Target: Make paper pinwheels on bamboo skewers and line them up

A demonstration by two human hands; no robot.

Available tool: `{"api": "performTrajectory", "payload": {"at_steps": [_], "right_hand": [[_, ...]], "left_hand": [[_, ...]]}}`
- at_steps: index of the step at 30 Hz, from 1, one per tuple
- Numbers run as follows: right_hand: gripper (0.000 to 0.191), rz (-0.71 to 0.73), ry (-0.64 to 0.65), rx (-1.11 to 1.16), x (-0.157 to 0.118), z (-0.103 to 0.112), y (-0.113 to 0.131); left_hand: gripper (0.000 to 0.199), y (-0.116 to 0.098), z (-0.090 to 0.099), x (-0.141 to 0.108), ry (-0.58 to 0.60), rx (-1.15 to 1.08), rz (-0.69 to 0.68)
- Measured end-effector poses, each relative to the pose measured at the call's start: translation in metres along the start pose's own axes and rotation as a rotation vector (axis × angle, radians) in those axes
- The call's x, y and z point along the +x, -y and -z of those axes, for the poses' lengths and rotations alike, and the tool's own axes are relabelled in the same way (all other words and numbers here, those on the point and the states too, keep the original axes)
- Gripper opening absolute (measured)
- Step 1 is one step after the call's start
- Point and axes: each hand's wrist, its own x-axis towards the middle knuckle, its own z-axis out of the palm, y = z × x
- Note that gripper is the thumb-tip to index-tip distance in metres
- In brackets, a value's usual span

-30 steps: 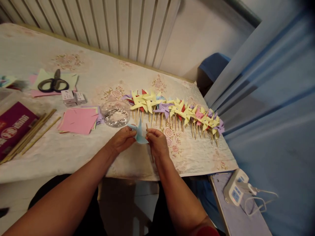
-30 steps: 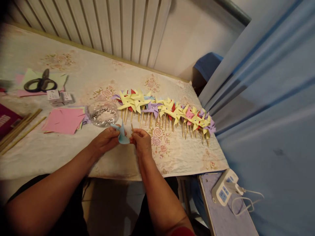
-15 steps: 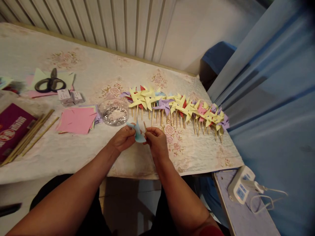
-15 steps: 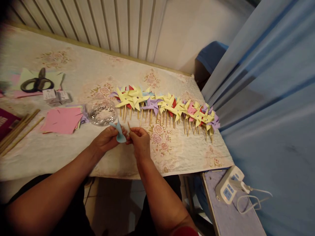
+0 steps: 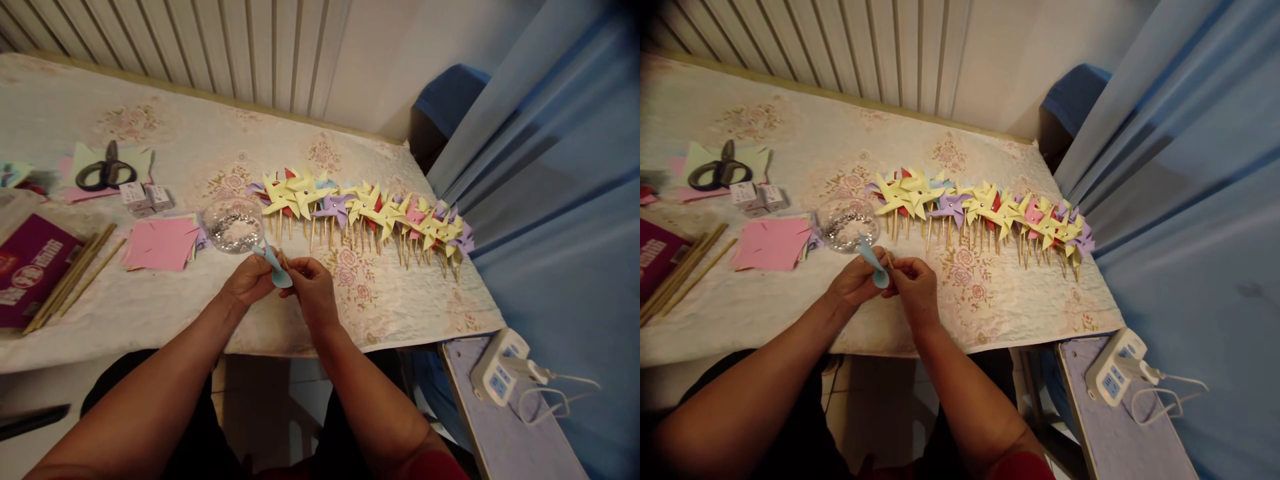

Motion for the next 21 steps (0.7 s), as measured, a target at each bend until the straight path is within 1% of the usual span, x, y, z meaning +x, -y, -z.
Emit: {"api": "performTrajectory", "payload": {"at_steps": [4,9,11,15,21], "right_hand": [[0.018,0.005,-0.001,-0.004,-0.002,-0.001,-0.001],[0.018,0.02,0.003,-0.025,-0.005,-0.004,0.0],[0.018,0.021,0.006,-0.027,-0.006,-0.005,0.0],[0.018,0.012,0.013,-0.021,-0.008,-0.007,-0.001],[0.017,0.012,0.018,-0.023,-0.011,-0.01,0.0]], "left_hand": [[0.033,0.0,0.0,-0.001,0.017,-0.037,-0.004],[0.035,0.0,-0.002,-0.002,-0.047,-0.024,-0.021],[0.035,-0.001,-0.004,-0.003,-0.055,-0.025,-0.021],[0.037,-0.002,-0.008,-0.003,-0.028,-0.057,-0.01],[0.037,0.0,-0.004,-0.003,-0.054,-0.052,-0.013]]}}
